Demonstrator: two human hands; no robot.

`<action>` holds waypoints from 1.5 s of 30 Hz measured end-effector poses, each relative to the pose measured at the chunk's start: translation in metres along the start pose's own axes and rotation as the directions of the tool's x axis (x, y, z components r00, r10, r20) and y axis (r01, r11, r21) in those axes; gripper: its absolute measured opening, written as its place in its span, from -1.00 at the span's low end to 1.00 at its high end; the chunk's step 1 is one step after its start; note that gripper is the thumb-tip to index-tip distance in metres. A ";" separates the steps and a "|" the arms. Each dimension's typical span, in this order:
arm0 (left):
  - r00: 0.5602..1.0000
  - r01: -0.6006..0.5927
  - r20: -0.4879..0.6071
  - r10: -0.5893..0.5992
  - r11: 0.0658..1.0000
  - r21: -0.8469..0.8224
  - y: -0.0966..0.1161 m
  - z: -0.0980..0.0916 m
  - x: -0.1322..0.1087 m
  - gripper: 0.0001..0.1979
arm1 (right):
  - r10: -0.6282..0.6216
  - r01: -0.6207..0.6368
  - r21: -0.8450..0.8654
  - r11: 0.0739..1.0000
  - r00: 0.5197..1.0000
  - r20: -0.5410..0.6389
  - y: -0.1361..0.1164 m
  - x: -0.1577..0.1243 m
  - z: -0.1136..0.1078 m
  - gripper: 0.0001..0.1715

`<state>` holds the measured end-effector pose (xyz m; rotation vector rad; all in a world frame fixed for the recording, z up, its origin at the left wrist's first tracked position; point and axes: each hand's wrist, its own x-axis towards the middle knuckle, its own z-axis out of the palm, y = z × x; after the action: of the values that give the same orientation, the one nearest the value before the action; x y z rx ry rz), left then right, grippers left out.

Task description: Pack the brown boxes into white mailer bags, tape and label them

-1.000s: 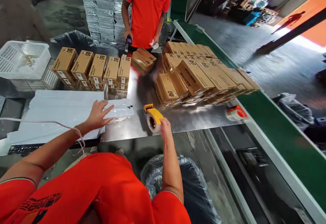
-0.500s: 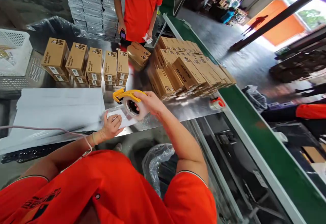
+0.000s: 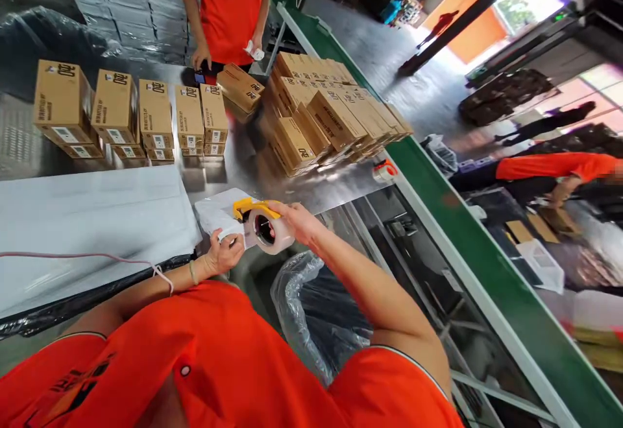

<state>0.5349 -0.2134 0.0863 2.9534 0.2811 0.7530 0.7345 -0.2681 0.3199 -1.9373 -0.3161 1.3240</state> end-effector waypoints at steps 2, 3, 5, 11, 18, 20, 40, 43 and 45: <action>1.000 -0.002 0.006 0.002 1.000 -0.003 -0.002 -0.001 0.004 -0.68 | -0.088 0.088 0.059 0.994 0.996 0.002 0.024 -0.011 -0.003 -0.49; 1.000 0.009 0.017 -0.009 1.000 -0.011 -0.004 -0.001 0.006 -0.69 | -0.137 0.137 0.084 0.987 0.991 -0.010 0.037 -0.016 -0.003 -0.43; 0.998 0.048 0.051 -0.046 0.998 -0.035 -0.010 -0.003 0.011 -0.73 | -0.223 0.229 0.121 0.966 0.973 -0.063 0.061 -0.025 -0.002 -0.33; 0.976 0.206 0.093 -0.197 0.974 -0.097 -0.032 -0.010 0.028 -0.73 | -0.313 0.354 0.225 0.908 0.929 -0.198 0.130 -0.036 0.010 -0.30; 0.889 0.439 0.177 -0.423 0.896 -0.063 -0.047 -0.035 0.072 -0.41 | -0.320 0.381 0.313 0.870 0.919 -0.229 0.164 -0.021 0.018 -0.33; 0.870 0.458 0.219 -0.441 0.888 -0.032 -0.055 -0.050 0.089 -0.24 | -0.333 0.387 0.343 0.856 0.920 -0.209 0.143 -0.011 0.014 -0.35; 0.768 0.461 0.462 -0.443 0.884 0.081 -0.112 -0.083 0.164 -0.16 | -0.220 0.256 0.400 0.880 0.966 -0.133 0.090 0.024 0.001 -0.54; 0.778 0.430 0.472 -0.414 0.899 0.081 -0.112 -0.082 0.161 -0.14 | -0.214 0.246 0.404 0.881 0.969 -0.123 0.081 0.021 -0.001 -0.62; 0.785 0.434 0.456 -0.420 0.897 0.081 -0.110 -0.080 0.159 -0.16 | -0.221 0.247 0.402 0.882 0.969 -0.112 0.079 0.018 -0.004 -0.65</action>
<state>0.6165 -0.0721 0.2168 2.7552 0.8472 -0.0144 0.7293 -0.3133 0.2530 -1.5262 -0.2098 1.0669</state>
